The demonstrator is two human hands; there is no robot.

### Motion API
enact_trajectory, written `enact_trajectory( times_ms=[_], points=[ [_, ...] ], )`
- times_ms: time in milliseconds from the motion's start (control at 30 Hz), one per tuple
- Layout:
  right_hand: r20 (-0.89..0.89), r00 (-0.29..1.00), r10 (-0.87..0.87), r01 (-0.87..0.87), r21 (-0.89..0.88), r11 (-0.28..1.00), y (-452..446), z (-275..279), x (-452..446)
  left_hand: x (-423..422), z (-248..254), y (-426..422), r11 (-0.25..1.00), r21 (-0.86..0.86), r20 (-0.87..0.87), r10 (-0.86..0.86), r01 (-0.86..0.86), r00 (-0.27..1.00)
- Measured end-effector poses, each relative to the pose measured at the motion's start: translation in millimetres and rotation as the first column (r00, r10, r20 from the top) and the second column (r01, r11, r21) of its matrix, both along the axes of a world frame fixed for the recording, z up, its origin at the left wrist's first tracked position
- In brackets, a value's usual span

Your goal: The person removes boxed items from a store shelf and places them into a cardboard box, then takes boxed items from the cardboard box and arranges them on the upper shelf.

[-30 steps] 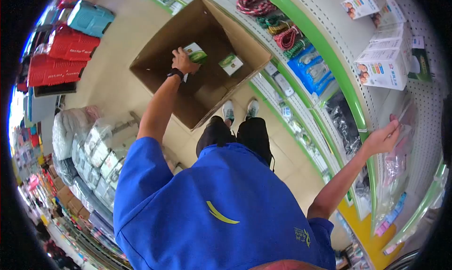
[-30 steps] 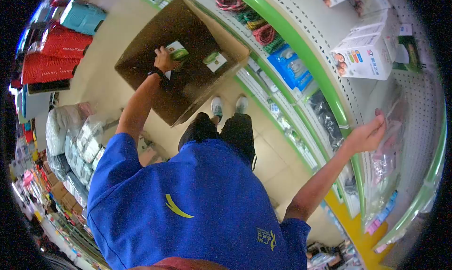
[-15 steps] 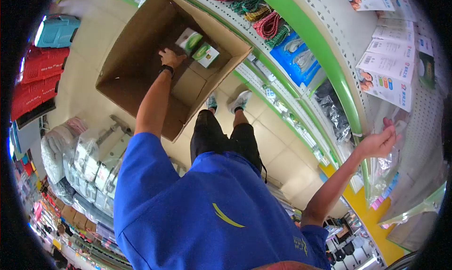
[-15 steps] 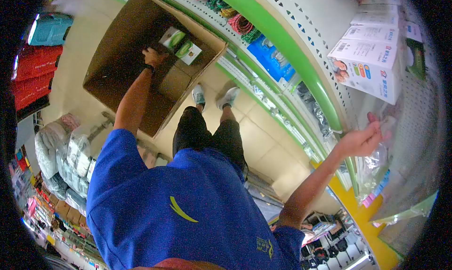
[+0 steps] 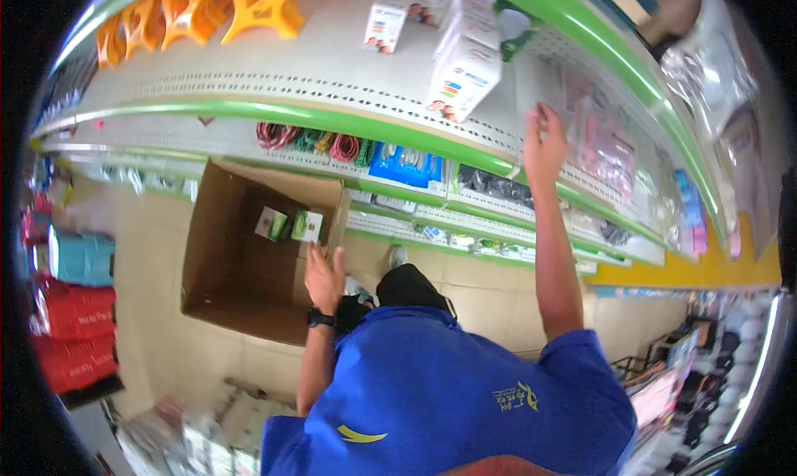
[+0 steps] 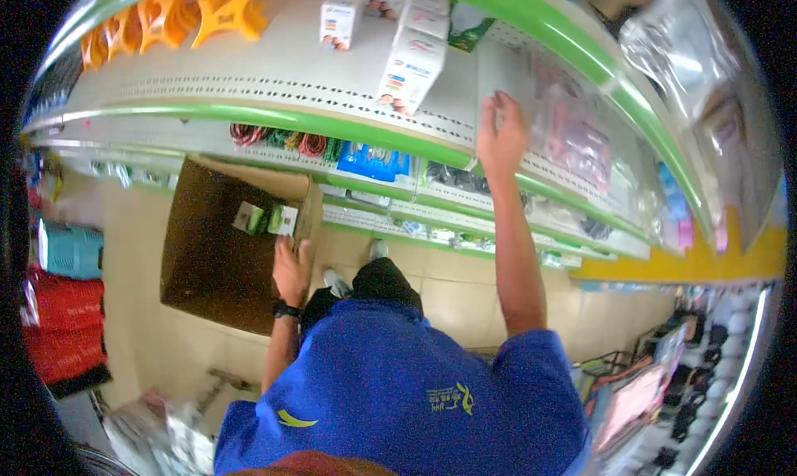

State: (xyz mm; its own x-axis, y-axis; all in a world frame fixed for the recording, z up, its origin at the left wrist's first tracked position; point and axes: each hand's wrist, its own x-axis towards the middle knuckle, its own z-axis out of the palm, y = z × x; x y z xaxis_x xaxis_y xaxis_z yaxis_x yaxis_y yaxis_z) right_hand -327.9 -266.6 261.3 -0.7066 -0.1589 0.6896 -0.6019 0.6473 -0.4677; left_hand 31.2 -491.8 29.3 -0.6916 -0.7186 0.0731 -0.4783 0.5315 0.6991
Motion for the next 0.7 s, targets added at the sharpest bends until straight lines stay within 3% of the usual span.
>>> enact_trajectory(
  times_ms=[67, 167, 267, 367, 467, 567, 667, 700],
  points=[
    [-0.032, 0.999, 0.015, -0.015, 0.018, 1.0, -3.1, 5.0, -12.5, 0.1, -5.5, 3.0, 0.987, -0.151, 0.07, -0.042, 0.052, 0.997],
    [-0.036, 0.999, -0.002, 0.004, 0.066, 0.998, -7.5, 24.7, -44.4, -4.9, 1.8, -7.7, 0.995, -0.082, 0.127, -0.054, 0.065, 0.99],
    [-0.268, 0.963, 0.003, 0.048, 0.185, 0.982, -29.6, 61.8, -78.0, -3.8, 5.1, -7.8, 0.999, -0.029, 0.112, -0.014, 0.018, 0.994],
    [-0.25, 0.962, 0.111, -0.053, 0.23, 0.972, -49.0, 85.0, -114.1, -2.6, -6.5, -7.0, 0.999, -0.048, 0.129, 0.007, -0.001, 0.992],
    [-0.227, 0.968, 0.102, 0.005, 0.429, 0.903, -55.8, 87.5, -156.0, -2.9, -8.0, -9.7, 0.999, 0.007, 0.123, 0.048, -0.049, 0.991],
    [-0.251, 0.961, 0.115, 0.012, 0.454, 0.891, -60.9, 96.5, -138.4, -0.5, -9.3, -11.7, 0.997, 0.022, 0.126, 0.076, -0.079, 0.989],
    [-0.433, 0.901, 0.033, 0.128, 0.337, 0.933, -57.4, 86.8, -145.9, 1.3, -11.4, -11.0, 0.995, 0.023, 0.103, 0.099, -0.102, 0.99],
    [-0.393, 0.918, 0.052, 0.075, 0.299, 0.951, -57.6, 90.1, -139.7, 1.8, -12.6, -10.0, 0.994, 0.024, 0.099, 0.1, -0.103, 0.99]
  ],
)
